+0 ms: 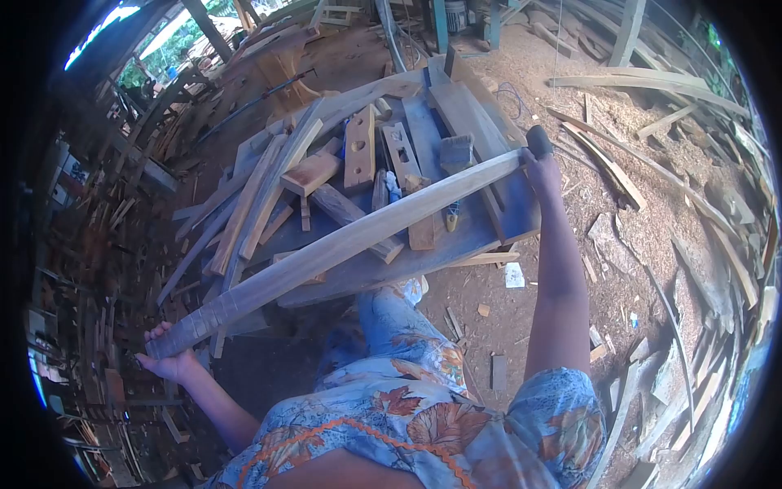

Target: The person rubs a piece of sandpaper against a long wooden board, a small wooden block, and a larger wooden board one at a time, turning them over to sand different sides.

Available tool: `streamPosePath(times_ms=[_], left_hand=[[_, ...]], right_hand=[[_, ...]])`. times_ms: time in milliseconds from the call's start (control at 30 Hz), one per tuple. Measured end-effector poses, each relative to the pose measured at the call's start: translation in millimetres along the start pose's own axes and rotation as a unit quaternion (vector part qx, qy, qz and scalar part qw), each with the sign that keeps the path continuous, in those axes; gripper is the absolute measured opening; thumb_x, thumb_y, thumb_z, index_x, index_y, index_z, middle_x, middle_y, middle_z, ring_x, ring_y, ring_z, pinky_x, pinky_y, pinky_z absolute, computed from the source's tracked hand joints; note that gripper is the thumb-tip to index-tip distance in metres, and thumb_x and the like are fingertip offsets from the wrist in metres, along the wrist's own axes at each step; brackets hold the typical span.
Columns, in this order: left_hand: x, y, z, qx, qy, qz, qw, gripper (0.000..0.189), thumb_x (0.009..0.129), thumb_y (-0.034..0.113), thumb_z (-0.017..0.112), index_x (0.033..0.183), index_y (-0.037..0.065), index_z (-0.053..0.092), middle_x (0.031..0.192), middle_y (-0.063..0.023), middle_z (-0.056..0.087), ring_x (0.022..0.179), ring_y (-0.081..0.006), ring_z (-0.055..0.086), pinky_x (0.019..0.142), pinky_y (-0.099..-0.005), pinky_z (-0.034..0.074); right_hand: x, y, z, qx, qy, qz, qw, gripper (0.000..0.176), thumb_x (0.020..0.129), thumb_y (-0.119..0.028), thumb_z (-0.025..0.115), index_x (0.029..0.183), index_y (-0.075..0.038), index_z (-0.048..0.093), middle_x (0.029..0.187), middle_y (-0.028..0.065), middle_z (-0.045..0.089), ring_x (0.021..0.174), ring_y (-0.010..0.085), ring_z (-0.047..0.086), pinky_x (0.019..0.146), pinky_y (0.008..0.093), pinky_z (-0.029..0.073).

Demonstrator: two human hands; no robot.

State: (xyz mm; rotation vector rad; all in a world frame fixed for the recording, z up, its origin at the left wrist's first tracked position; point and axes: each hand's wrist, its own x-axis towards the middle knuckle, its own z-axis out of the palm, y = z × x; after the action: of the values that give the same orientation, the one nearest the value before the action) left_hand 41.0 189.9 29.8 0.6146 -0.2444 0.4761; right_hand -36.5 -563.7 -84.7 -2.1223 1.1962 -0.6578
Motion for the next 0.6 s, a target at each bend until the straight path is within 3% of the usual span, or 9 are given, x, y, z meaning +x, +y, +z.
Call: streamPosePath(times_ms=[233,267,333,367,400,467,600], left_hand=[[-2,-2,5,0.015,0.050,0.011,0.999,0.056,0.095,0.050,0.035,0.092,-0.001,0.057,0.077,-0.0105,0.057,0.074,-0.0269,0.055,0.080,-0.0467,0.047],[-3,-3,5,0.015,0.054,0.010,0.998,0.055,0.095,0.050,0.035,0.091,-0.001,0.056,0.077,-0.0104,0.056,0.074,-0.0267,0.055,0.080,-0.0466,0.047],[-5,-5,3,0.010,0.050,0.007,0.999,0.055,0.095,0.050,0.034,0.091,0.000,0.055,0.077,-0.0103,0.056,0.074,-0.0266,0.055,0.080,-0.0466,0.047],[-6,-5,2,0.008,0.045,0.007,0.999,0.054,0.096,0.050,0.034,0.091,0.000,0.055,0.077,-0.0102,0.056,0.073,-0.0265,0.055,0.080,-0.0466,0.047],[-7,-5,0,0.007,0.046,0.006,0.999,0.054,0.096,0.050,0.034,0.091,0.000,0.055,0.077,-0.0102,0.056,0.073,-0.0265,0.055,0.080,-0.0466,0.047],[-8,-5,-4,0.008,0.052,-0.002,0.999,0.054,0.095,0.050,0.034,0.091,0.000,0.054,0.077,-0.0101,0.056,0.073,-0.0261,0.055,0.081,-0.0467,0.047],[-12,-4,0,0.003,0.087,-0.008,0.996,0.053,0.095,0.051,0.034,0.090,0.001,0.052,0.076,-0.0099,0.055,0.073,-0.0258,0.055,0.081,-0.0471,0.047]], right_hand=[[-33,-25,1,-0.031,0.008,0.014,0.999,0.064,0.085,-0.051,0.055,0.105,0.010,0.062,0.109,0.0249,0.062,0.102,0.0400,0.060,0.092,0.0426,0.045],[-49,-38,0,-0.037,0.007,0.005,0.999,0.058,0.085,-0.046,0.055,0.108,0.007,0.063,0.108,0.0245,0.063,0.103,0.0398,0.060,0.093,0.0430,0.044],[-102,-83,-17,0.014,-0.005,-0.075,0.997,0.048,0.085,-0.037,0.055,0.123,-0.007,0.058,0.109,0.0234,0.062,0.100,0.0388,0.060,0.093,0.0435,0.044],[-114,-82,-4,0.050,-0.002,-0.103,0.993,0.048,0.086,-0.037,0.055,0.127,-0.011,0.055,0.114,0.0224,0.059,0.107,0.0386,0.056,0.096,0.0449,0.042],[-119,-77,12,0.032,0.003,-0.128,0.991,0.048,0.087,-0.039,0.055,0.127,-0.013,0.055,0.118,0.0219,0.056,0.113,0.0387,0.050,0.097,0.0464,0.040],[-153,-94,23,0.041,-0.002,-0.178,0.983,0.050,0.087,-0.042,0.057,0.129,-0.015,0.054,0.119,0.0206,0.056,0.112,0.0384,0.050,0.097,0.0466,0.039],[-225,-139,30,0.069,0.022,-0.334,0.940,0.057,0.081,-0.032,0.065,0.134,-0.021,0.049,0.118,0.0161,0.058,0.109,0.0354,0.052,0.097,0.0456,0.040]])
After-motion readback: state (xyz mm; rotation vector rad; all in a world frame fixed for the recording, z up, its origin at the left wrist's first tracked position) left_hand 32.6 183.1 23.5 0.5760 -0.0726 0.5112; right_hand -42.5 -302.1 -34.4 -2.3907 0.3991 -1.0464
